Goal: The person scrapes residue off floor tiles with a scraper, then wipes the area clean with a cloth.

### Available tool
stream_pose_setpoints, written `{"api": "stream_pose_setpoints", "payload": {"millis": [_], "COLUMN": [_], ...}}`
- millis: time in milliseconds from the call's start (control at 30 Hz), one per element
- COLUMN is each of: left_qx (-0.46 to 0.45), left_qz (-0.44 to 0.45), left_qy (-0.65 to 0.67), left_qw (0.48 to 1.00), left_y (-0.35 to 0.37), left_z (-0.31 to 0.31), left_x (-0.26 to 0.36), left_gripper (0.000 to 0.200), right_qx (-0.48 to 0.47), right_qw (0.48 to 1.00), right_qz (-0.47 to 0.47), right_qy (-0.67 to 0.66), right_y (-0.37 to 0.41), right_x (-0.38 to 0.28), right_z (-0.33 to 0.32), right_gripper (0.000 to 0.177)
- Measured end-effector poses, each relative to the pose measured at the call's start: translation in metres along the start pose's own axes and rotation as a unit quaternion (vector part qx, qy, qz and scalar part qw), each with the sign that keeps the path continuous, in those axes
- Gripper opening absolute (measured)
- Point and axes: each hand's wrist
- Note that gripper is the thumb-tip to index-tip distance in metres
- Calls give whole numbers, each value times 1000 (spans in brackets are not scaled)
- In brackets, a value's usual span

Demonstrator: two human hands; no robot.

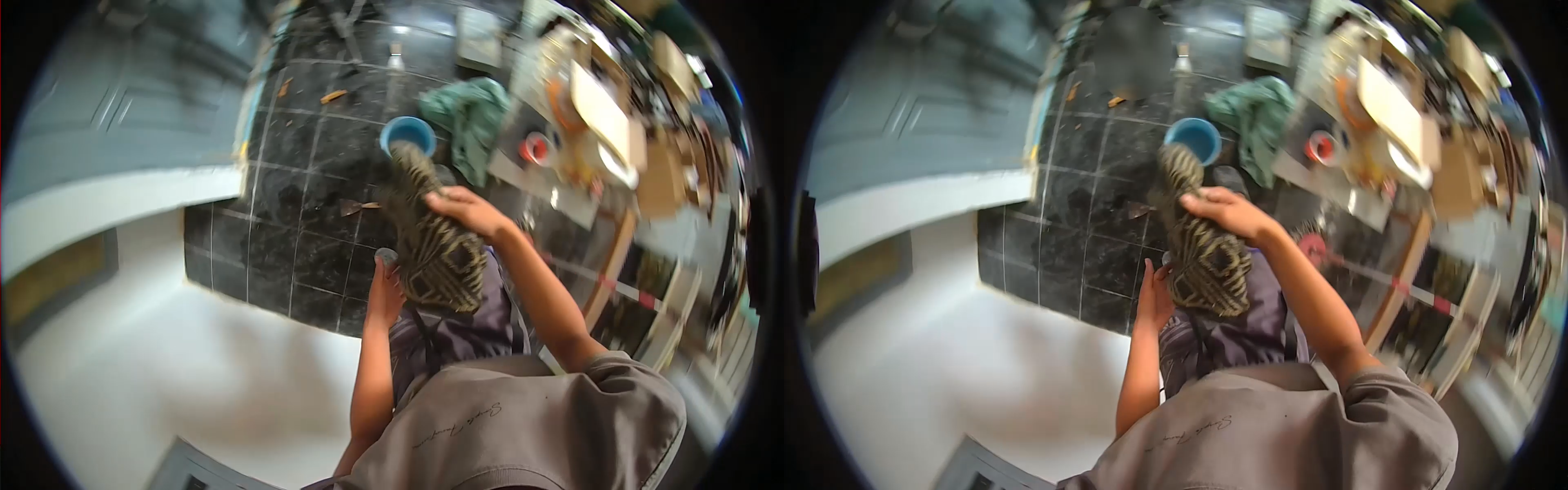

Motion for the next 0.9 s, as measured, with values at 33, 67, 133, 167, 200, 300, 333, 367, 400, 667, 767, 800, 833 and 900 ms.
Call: {"api": "stream_pose_setpoints", "payload": {"millis": [33, 67, 133, 167, 200, 300, 333, 367, 400, 667, 767, 800, 833, 900], "left_qx": [126, 249, 285, 304, 319, 392, 412, 401, 396, 206, 136, 97, 44, -50], "left_qz": [19, 39, 21, 12, 13, 41, 55, 60, 61, 55, -26, -59, -80, -118], "left_qy": [-96, -198, -282, -312, -345, -388, -391, -392, -400, -760, -846, -861, -874, -891], "left_qw": [987, 947, 916, 900, 883, 833, 821, 825, 824, 614, 515, 496, 477, 436], "left_y": [-6, 1, 31, 47, 64, 94, 97, 101, 101, 72, 60, 59, 56, 57], "left_z": [74, 118, 107, 94, 78, 74, 80, 84, 91, 129, 204, 214, 222, 234], "left_x": [-19, -40, -61, -65, -73, -95, -107, -116, -120, -262, -339, -353, -363, -384], "left_gripper": [44, 38, 22, 22, 23, 31, 32, 35, 36, 38, 34, 35, 36, 38], "right_qx": [-29, -61, -20, 21, 54, 118, 136, 150, 174, 170, 180, 204, 186, 165], "right_qw": [999, 996, 998, 998, 996, 974, 962, 967, 964, 942, 935, 931, 941, 923], "right_qz": [-25, -47, -54, -20, 9, 8, 27, 43, 41, 138, 112, 58, 8, -68], "right_qy": [-19, -41, 25, 47, 75, 193, 235, 203, 195, 256, 286, 297, 282, 341], "right_y": [35, 72, 113, 131, 150, 172, 181, 187, 190, 265, 324, 343, 365, 419], "right_x": [-7, -9, 41, 49, 61, 127, 138, 149, 159, 264, 288, 285, 283, 229], "right_z": [17, 36, 46, 55, 60, 57, 53, 47, 43, -31, -62, -73, -84, -93], "right_gripper": [36, 35, 39, 39, 40, 43, 44, 45, 44, 44, 58, 65, 74, 75]}}
Point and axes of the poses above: each hand's wrist, its own y-axis away from the middle knuckle, its own z-axis out of the palm, x = y × z, and after that the axes turned 12 degrees about -x, right-handed
